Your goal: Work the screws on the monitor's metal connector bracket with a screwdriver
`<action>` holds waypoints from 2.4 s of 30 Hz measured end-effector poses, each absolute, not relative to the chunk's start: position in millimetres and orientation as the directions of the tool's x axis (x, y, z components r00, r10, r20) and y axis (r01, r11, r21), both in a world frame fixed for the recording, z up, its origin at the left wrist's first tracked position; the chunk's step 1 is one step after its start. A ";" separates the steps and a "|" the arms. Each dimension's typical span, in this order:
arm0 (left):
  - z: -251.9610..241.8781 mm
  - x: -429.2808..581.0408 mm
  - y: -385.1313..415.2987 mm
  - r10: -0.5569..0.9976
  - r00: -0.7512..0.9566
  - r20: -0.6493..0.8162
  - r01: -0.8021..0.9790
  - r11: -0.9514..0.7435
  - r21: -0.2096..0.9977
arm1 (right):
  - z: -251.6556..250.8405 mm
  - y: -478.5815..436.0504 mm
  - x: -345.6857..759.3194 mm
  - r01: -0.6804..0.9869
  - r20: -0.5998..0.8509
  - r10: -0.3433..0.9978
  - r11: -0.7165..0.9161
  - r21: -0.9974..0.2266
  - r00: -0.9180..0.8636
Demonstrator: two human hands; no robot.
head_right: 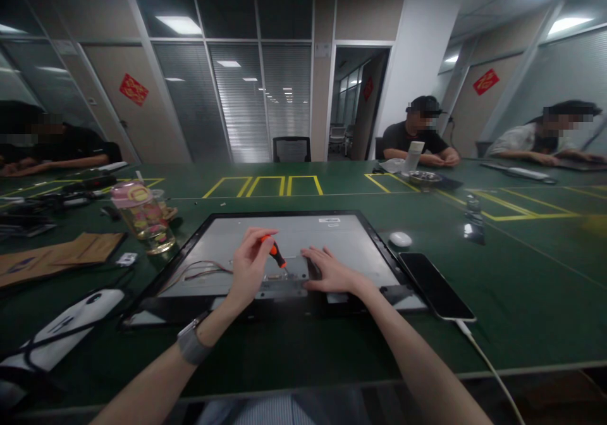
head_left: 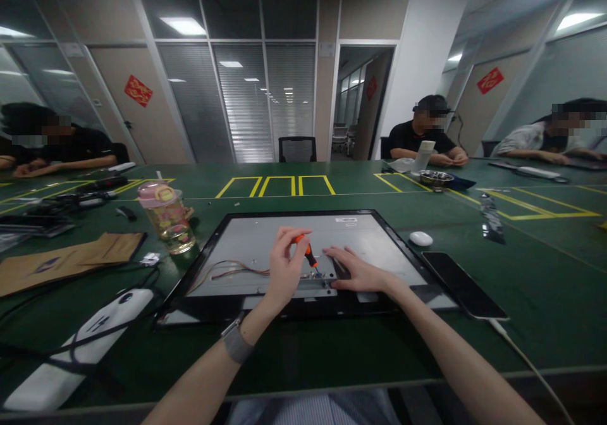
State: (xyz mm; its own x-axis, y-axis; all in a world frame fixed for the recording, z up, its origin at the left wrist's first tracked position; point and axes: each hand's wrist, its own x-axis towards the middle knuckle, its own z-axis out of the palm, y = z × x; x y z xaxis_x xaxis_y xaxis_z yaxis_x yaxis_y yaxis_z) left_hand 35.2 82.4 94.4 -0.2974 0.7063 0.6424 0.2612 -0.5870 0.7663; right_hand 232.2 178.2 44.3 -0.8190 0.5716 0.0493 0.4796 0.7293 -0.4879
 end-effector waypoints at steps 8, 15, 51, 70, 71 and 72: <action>93.6 34.2 81.7 0.745 -0.269 0.610 0.167 -0.588 0.792 | 46.6 176.2 231.4 0.488 0.042 0.573 0.732 -0.476 -0.818; 94.3 35.7 82.2 0.705 -0.324 0.631 0.280 -0.566 0.775 | 43.7 177.7 231.6 0.478 0.055 0.569 0.735 -0.481 -0.820; 95.2 34.5 80.7 0.742 -0.283 0.608 0.169 -0.585 0.793 | 47.0 176.3 231.5 0.496 0.034 0.576 0.732 -0.467 -0.817; 91.9 33.7 81.5 0.750 -0.288 0.595 0.180 -0.568 0.803 | 44.9 176.8 230.8 0.492 0.049 0.580 0.730 -0.474 -0.813; 91.6 33.7 81.9 0.741 -0.285 0.607 0.193 -0.576 0.794 | 44.5 176.9 230.9 0.492 0.049 0.581 0.728 -0.477 -0.812; 91.4 33.8 82.2 0.729 -0.285 0.623 0.214 -0.585 0.782 | 44.4 176.9 230.9 0.493 0.049 0.583 0.726 -0.480 -0.811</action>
